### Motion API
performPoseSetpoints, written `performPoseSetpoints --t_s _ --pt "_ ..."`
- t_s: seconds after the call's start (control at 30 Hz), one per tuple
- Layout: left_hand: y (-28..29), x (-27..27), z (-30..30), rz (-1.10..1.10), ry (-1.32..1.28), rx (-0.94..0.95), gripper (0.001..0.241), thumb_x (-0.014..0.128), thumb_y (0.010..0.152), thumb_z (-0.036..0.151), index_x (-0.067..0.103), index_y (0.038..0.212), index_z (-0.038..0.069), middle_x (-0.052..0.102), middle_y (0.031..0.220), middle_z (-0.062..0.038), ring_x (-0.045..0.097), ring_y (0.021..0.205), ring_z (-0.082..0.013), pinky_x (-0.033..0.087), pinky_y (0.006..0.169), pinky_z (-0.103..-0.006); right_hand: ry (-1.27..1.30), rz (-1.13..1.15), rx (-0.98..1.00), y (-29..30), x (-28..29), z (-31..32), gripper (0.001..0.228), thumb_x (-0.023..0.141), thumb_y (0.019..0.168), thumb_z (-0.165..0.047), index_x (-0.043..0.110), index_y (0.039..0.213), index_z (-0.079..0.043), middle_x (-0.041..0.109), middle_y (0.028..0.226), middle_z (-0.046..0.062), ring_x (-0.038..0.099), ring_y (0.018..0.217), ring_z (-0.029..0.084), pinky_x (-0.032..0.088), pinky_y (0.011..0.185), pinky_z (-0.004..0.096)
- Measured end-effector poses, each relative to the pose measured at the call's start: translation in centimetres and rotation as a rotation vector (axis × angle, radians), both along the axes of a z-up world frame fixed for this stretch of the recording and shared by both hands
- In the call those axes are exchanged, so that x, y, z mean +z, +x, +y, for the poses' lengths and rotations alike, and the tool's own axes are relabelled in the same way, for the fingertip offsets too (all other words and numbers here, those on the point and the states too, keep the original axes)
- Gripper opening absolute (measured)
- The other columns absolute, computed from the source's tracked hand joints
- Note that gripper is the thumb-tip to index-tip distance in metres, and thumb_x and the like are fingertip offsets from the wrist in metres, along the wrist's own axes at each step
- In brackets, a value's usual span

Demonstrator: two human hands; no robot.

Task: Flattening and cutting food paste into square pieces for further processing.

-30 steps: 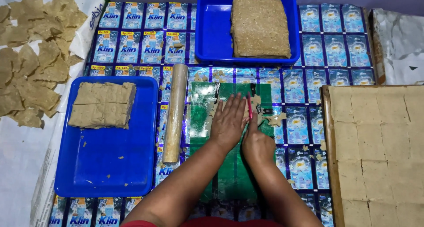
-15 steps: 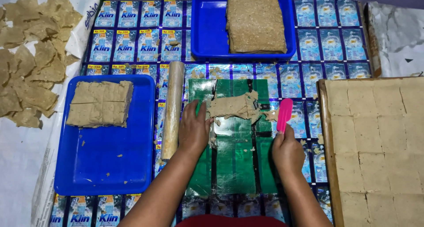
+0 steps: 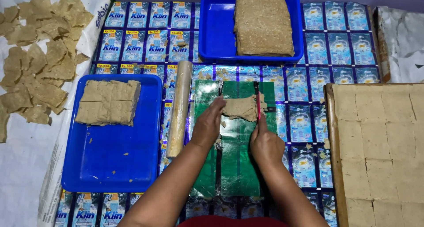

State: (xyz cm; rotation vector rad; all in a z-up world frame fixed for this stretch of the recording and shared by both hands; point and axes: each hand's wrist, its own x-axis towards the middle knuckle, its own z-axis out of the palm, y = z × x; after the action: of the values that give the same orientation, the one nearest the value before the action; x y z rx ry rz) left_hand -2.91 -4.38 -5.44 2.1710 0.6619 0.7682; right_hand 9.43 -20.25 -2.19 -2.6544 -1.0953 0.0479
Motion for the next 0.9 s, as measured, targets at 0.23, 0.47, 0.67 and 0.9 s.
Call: performPoseSetpoints --t_s 0.23,0.47,0.67,0.9 --pt "2.1 0.9 -1.9 0.256 0.214 -0.158 0.054 0.051 0.106 0.016 0.035 0.156 0.002 0.043 0.159 -0.02 0.037 0.151 -0.0359 0.029 0.125 -0.0471 0.007 -0.072 0.104 0.0 -2.5 0.3 0.061 0.062 0.089 -0.019 0.054 0.144 0.005 0.067 0.057 0.016 0.063 0.04 0.031 0.048 0.039 0.046" --pt "1.3 3.3 -1.4 0.479 0.283 -0.155 0.058 0.042 0.106 0.02 0.029 0.16 0.003 0.029 0.166 -0.02 0.022 0.155 -0.0331 0.013 0.126 -0.0495 -0.063 -0.077 0.146 2.3 -1.2 -1.4 0.06 0.061 0.091 -0.019 0.055 0.149 -0.005 0.067 0.058 0.011 0.062 0.041 0.026 0.047 0.039 0.043" --pt "-4.9 6.3 0.8 0.637 0.273 0.347 0.07 0.059 0.097 0.021 0.029 0.155 -0.003 0.034 0.155 -0.032 0.031 0.143 -0.0429 0.027 0.117 -0.0544 -0.062 -0.101 -0.159 5.7 -0.7 -9.7 0.045 0.062 0.103 -0.03 0.064 0.148 -0.021 0.067 0.069 0.012 0.064 0.055 0.029 0.048 0.049 0.045" --pt "-8.6 10.8 -0.7 0.618 0.15 0.36 0.078 0.083 0.076 0.015 0.045 0.142 0.0 0.064 0.121 -0.023 0.063 0.108 -0.0412 0.054 0.087 -0.0498 0.079 -0.315 -0.061 6.4 1.8 -9.7 0.041 0.074 0.093 -0.032 0.073 0.128 -0.012 0.066 0.122 0.017 0.063 0.115 0.035 0.046 0.099 0.05"
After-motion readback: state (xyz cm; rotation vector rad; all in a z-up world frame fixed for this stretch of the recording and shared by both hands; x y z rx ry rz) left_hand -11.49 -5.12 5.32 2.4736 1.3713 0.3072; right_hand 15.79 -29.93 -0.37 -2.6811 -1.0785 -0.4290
